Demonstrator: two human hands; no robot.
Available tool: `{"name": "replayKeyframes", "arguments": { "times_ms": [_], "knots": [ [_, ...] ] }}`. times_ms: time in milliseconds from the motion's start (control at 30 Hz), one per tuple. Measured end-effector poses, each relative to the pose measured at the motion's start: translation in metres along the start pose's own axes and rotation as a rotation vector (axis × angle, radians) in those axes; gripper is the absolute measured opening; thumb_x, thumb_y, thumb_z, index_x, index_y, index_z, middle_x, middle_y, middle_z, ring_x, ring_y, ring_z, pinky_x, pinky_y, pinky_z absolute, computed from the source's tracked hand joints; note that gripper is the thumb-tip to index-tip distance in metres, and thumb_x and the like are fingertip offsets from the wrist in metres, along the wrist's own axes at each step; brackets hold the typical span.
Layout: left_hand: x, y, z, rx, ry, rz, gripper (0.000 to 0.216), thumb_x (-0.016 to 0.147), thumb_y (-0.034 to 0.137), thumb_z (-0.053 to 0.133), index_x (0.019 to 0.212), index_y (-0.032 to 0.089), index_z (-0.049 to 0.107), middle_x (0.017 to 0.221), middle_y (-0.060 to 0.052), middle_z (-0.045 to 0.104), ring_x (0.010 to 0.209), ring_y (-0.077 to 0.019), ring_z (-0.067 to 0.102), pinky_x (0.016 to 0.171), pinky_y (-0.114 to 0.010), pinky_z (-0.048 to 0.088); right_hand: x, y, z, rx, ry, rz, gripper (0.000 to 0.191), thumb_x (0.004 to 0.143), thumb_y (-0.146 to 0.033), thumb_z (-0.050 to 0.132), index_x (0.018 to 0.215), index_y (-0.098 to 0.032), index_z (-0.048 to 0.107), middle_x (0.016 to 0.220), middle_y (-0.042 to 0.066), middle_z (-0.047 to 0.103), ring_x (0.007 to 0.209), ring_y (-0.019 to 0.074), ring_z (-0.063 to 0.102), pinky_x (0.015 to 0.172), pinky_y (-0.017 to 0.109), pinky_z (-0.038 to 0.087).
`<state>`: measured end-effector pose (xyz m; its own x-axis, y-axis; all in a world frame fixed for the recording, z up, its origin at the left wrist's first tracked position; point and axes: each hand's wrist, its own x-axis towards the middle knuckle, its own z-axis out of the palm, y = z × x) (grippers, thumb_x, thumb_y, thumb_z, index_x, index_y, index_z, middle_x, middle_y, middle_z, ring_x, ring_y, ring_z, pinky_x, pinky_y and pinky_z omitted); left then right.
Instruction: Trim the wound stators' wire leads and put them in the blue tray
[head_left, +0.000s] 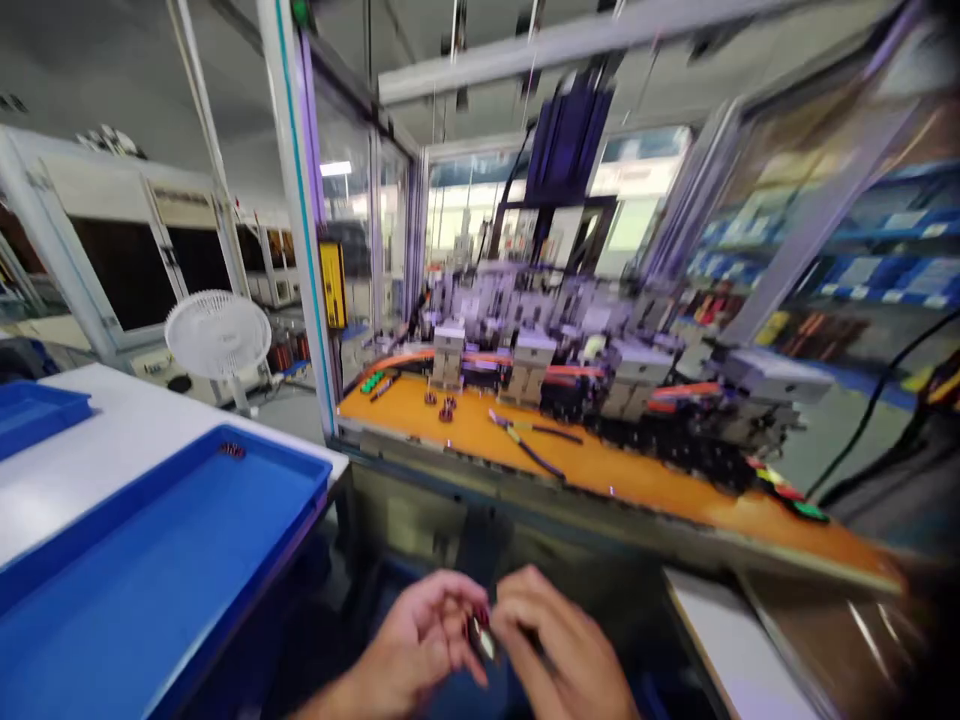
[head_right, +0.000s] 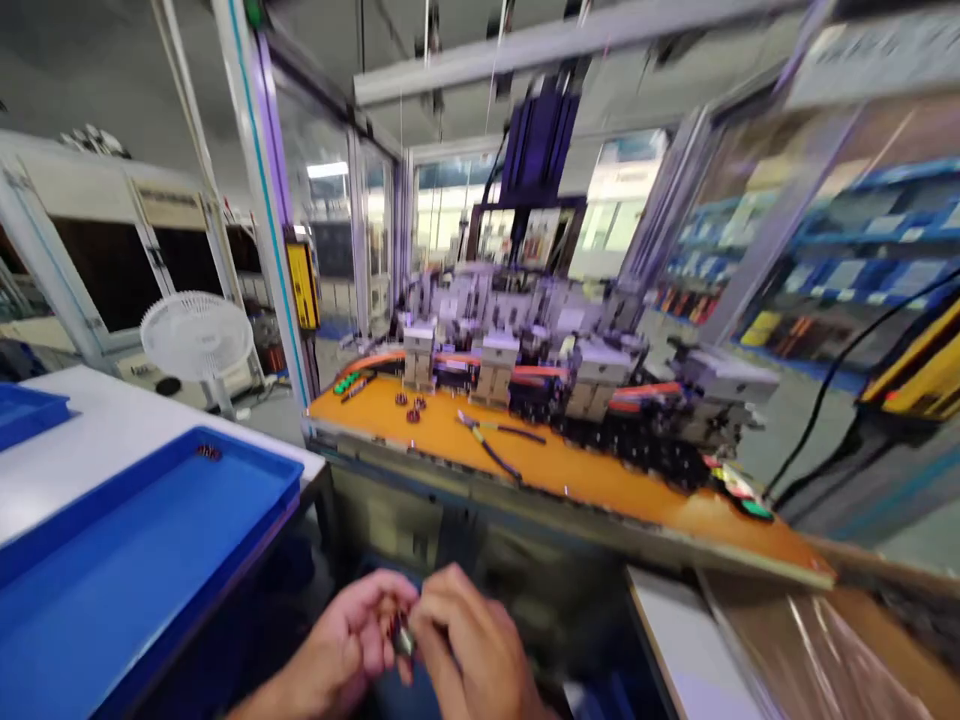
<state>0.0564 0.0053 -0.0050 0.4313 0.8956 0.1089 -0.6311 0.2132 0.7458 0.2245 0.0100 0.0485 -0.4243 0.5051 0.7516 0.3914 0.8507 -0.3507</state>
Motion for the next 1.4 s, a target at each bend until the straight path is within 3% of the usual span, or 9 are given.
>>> {"name": "replayKeyframes", "arguments": {
  "times_ms": [167, 433, 667, 900, 1000, 1133, 1200, 1300, 1400],
  "knots": [
    [-0.010, 0.006, 0.005, 0.202, 0.016, 0.124, 0.059, 0.056, 0.014, 0.091, 0.108, 0.020, 0.063, 0.094, -0.003, 0.066, 0.078, -0.0109, 0.061, 0.073, -0.023, 0.050, 0.003, -0.008, 0.000, 0.117, 0.033, 0.174, 0.011, 0.091, -0.009, 0.053, 0.086, -0.019, 0.057, 0.073, 0.001, 0.058, 0.066, 0.0112, 0.057, 0.057, 0.023, 0.047],
    [-0.005, 0.008, 0.001, 0.439, 0.072, 0.355, 0.019, 0.073, 0.017, 0.080, 0.090, 0.016, 0.071, 0.098, -0.009, 0.068, 0.088, -0.0165, 0.065, 0.078, -0.030, 0.055, -0.006, -0.018, 0.003, 0.208, 0.045, 0.404, 0.011, 0.091, -0.014, 0.056, 0.081, -0.019, 0.058, 0.074, 0.001, 0.058, 0.068, 0.0110, 0.056, 0.060, 0.022, 0.045],
    [-0.005, 0.012, -0.011, 0.502, 0.070, 0.362, 0.021, 0.072, 0.015, 0.080, 0.092, 0.018, 0.073, 0.099, -0.010, 0.072, 0.092, -0.0194, 0.067, 0.079, -0.032, 0.055, -0.010, -0.016, 0.012, 0.732, -0.111, 0.937, 0.029, 0.087, -0.036, 0.064, 0.066, -0.017, 0.058, 0.062, -0.002, 0.050, 0.052, 0.0084, 0.049, 0.049, 0.020, 0.041],
    [-0.005, 0.014, -0.016, 0.525, 0.031, 0.412, 0.027, 0.071, 0.011, 0.080, 0.095, 0.021, 0.074, 0.100, -0.008, 0.073, 0.094, -0.0189, 0.067, 0.083, -0.033, 0.054, -0.021, -0.009, 0.021, 1.074, -0.128, 1.168, 0.032, 0.081, -0.043, 0.073, 0.084, -0.016, 0.056, 0.060, -0.006, 0.052, 0.050, 0.0062, 0.048, 0.049, 0.018, 0.041],
    [-0.006, 0.016, -0.017, 0.549, 0.020, 0.416, 0.026, 0.072, 0.013, 0.080, 0.095, 0.022, 0.074, 0.100, -0.008, 0.074, 0.095, -0.0197, 0.067, 0.085, -0.035, 0.053, -0.025, -0.007, 0.026, 1.175, -0.129, 1.106, 0.035, 0.082, -0.043, 0.072, 0.100, -0.016, 0.060, 0.068, -0.002, 0.058, 0.055, 0.0085, 0.053, 0.052, 0.021, 0.047],
    [0.000, 0.013, -0.021, 0.408, 0.032, 0.309, 0.013, 0.080, 0.030, 0.075, 0.089, 0.021, 0.076, 0.102, -0.010, 0.077, 0.100, -0.0232, 0.068, 0.092, -0.042, 0.051, -0.030, -0.008, 0.034, 1.118, -0.083, 0.981, 0.027, 0.084, -0.039, 0.069, 0.098, -0.017, 0.065, 0.064, 0.000, 0.061, 0.055, 0.0111, 0.057, 0.051, 0.023, 0.050],
    [0.004, 0.006, -0.024, 0.259, 0.189, 0.171, 0.021, 0.083, 0.038, 0.070, 0.085, 0.018, 0.076, 0.106, -0.011, 0.076, 0.102, -0.0241, 0.068, 0.091, -0.042, 0.052, -0.030, -0.007, 0.033, 0.865, 0.030, 0.808, 0.019, 0.085, -0.030, 0.068, 0.100, -0.019, 0.065, 0.072, 0.002, 0.064, 0.059, 0.0130, 0.062, 0.051, 0.024, 0.053],
    [0.003, -0.004, -0.026, 0.255, 0.520, 0.032, 0.025, 0.083, 0.040, 0.069, 0.086, 0.016, 0.073, 0.103, -0.012, 0.075, 0.095, -0.0221, 0.070, 0.081, -0.035, 0.054, -0.029, 0.000, 0.028, 0.180, 0.191, 0.349, 0.026, 0.080, -0.012, 0.069, 0.104, -0.021, 0.064, 0.086, 0.005, 0.069, 0.072, 0.0162, 0.068, 0.062, 0.027, 0.058],
    [-0.011, -0.005, -0.018, 0.676, 0.518, 0.238, 0.014, 0.084, 0.029, 0.070, 0.088, 0.017, 0.073, 0.093, -0.008, 0.075, 0.088, -0.0191, 0.069, 0.081, -0.031, 0.053, -0.034, 0.013, 0.023, -0.272, 0.196, 0.020, 0.034, 0.077, -0.007, 0.069, 0.108, -0.021, 0.063, 0.082, 0.005, 0.071, 0.074, 0.0176, 0.070, 0.070, 0.029, 0.061]
  ]
}}
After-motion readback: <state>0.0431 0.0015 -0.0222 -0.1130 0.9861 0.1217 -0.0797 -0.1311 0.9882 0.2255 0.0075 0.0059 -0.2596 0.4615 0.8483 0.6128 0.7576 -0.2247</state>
